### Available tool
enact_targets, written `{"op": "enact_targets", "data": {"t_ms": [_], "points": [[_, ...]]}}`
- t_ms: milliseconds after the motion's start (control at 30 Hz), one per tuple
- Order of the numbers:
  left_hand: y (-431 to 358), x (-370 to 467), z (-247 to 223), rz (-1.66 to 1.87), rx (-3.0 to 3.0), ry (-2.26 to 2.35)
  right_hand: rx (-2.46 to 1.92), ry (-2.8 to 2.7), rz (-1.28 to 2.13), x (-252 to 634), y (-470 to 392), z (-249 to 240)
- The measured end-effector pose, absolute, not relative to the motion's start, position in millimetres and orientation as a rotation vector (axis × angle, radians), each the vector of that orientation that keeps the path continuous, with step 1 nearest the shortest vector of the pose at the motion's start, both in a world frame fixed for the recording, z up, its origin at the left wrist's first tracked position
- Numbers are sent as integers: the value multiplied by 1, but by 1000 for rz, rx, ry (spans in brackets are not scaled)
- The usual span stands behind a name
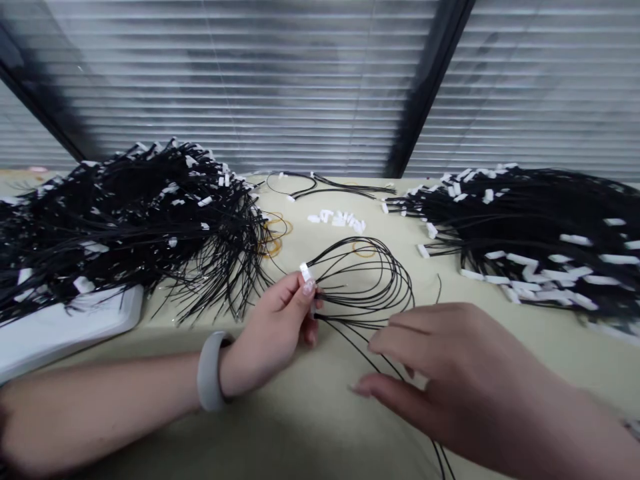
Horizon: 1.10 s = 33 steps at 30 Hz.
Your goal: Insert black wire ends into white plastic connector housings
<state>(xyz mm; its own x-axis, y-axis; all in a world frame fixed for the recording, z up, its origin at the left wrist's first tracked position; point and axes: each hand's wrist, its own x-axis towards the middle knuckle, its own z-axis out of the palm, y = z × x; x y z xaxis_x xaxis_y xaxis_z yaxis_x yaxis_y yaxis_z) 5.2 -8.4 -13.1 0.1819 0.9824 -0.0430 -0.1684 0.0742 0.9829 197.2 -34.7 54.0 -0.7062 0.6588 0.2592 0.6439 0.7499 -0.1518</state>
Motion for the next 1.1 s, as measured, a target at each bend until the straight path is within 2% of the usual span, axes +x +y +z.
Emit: {"op": "enact_targets", "data": {"t_ms": [67, 400, 600, 933, 1100], "points": [[-8, 5, -15, 1124, 1092, 979, -999, -2717, -6, 191, -36, 44], [-7, 6, -11, 1098, 1056, 1003, -803, -2678, 132, 172, -50, 28], [-6, 5, -11, 1122, 987, 956, -933, -2600, 165, 170, -49, 31], [-6, 8, -3, 1133, 794, 861, -843, -2617, 124, 172, -49, 27], [-7, 8, -3, 1147, 796, 849, -896, -2589, 212, 176, -50, 25]]}}
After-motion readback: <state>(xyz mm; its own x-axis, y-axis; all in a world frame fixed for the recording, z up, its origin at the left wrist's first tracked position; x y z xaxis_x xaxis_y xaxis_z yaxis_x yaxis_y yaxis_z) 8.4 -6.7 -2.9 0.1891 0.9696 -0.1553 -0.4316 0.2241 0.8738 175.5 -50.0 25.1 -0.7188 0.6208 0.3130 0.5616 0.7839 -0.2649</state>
